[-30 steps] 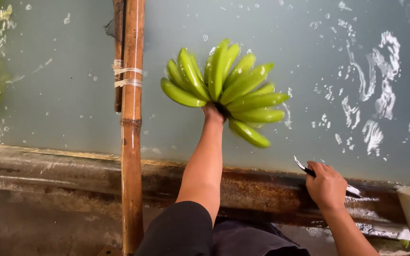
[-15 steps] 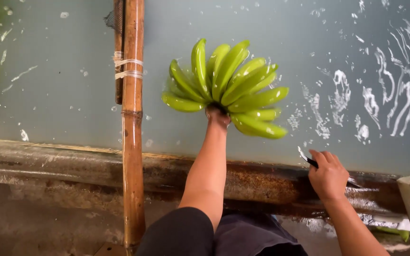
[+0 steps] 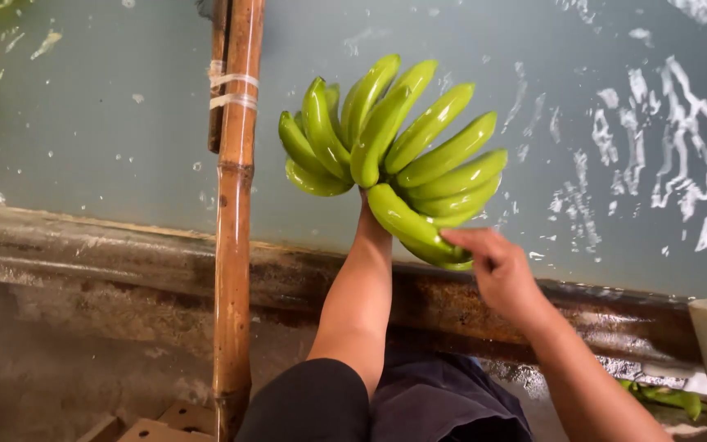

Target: Sorting and cleaning bunches of green bananas in a water tank.

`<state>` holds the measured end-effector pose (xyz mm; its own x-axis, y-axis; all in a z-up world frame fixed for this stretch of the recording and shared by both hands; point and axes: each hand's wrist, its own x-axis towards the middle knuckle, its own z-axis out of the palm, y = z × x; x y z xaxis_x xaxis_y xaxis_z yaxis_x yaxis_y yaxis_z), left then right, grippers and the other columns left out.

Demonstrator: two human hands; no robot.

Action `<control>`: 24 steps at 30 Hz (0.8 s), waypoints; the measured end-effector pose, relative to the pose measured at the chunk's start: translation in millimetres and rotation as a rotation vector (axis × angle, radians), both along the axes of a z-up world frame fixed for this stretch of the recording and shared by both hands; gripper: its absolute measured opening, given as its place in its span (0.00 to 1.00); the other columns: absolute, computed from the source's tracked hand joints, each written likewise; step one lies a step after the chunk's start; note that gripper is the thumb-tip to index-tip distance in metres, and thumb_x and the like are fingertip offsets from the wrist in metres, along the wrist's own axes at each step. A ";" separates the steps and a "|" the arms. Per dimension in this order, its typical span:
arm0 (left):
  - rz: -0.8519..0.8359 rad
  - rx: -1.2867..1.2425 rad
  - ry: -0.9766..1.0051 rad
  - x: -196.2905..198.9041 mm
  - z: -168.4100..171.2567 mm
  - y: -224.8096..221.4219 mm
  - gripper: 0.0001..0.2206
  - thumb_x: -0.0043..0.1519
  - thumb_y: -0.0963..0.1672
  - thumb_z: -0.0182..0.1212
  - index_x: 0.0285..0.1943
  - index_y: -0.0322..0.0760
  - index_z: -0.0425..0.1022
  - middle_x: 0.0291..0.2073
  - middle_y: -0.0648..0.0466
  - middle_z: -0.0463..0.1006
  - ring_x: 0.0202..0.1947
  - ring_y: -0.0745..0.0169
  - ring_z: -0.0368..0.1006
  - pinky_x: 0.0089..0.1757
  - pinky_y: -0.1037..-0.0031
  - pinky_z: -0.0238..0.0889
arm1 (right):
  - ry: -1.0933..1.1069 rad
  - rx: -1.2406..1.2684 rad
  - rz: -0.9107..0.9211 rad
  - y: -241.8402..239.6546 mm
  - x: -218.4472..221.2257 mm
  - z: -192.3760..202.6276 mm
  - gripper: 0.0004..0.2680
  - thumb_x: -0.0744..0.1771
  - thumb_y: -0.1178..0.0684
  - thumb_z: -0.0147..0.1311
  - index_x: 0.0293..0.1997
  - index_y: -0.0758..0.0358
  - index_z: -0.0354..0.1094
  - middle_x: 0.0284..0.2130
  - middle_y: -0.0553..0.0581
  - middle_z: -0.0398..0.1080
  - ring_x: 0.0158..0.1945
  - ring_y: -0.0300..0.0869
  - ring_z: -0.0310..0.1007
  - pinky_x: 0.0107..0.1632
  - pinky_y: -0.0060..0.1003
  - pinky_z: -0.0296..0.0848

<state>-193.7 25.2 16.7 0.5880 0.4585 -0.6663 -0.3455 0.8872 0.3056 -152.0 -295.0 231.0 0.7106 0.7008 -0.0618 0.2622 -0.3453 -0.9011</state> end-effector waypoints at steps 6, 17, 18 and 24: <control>0.014 0.078 0.011 -32.8 2.7 37.1 0.27 0.64 0.53 0.48 0.70 0.38 0.65 0.65 0.48 0.71 0.62 0.44 0.69 0.58 0.48 0.66 | -0.256 0.015 0.145 2.9 -23.9 10.8 0.23 0.59 0.73 0.48 0.56 0.59 0.73 0.48 0.61 0.76 0.57 0.56 0.74 0.58 0.46 0.73; -0.083 0.177 -0.038 -10.3 7.6 48.3 0.27 0.63 0.53 0.53 0.68 0.37 0.67 0.63 0.47 0.73 0.59 0.43 0.72 0.56 0.48 0.69 | -0.327 -0.329 -0.074 -103.5 -9.7 42.2 0.29 0.54 0.73 0.47 0.59 0.57 0.73 0.59 0.59 0.71 0.60 0.52 0.71 0.57 0.48 0.75; -0.128 0.167 -0.054 9.2 2.4 32.3 0.27 0.63 0.52 0.54 0.68 0.36 0.68 0.62 0.47 0.73 0.59 0.43 0.73 0.56 0.48 0.70 | -0.187 -0.484 -0.346 -138.8 -5.4 44.1 0.19 0.63 0.65 0.51 0.60 0.55 0.75 0.47 0.61 0.75 0.48 0.49 0.72 0.48 0.45 0.75; -0.315 0.340 -0.079 94.3 -23.6 -23.6 0.23 0.64 0.52 0.57 0.63 0.34 0.68 0.56 0.47 0.73 0.54 0.43 0.71 0.52 0.49 0.68 | -0.206 -0.857 -0.583 -476.0 18.7 -56.7 0.07 0.70 0.52 0.65 0.47 0.64 0.78 0.32 0.62 0.79 0.31 0.45 0.78 0.37 0.38 0.74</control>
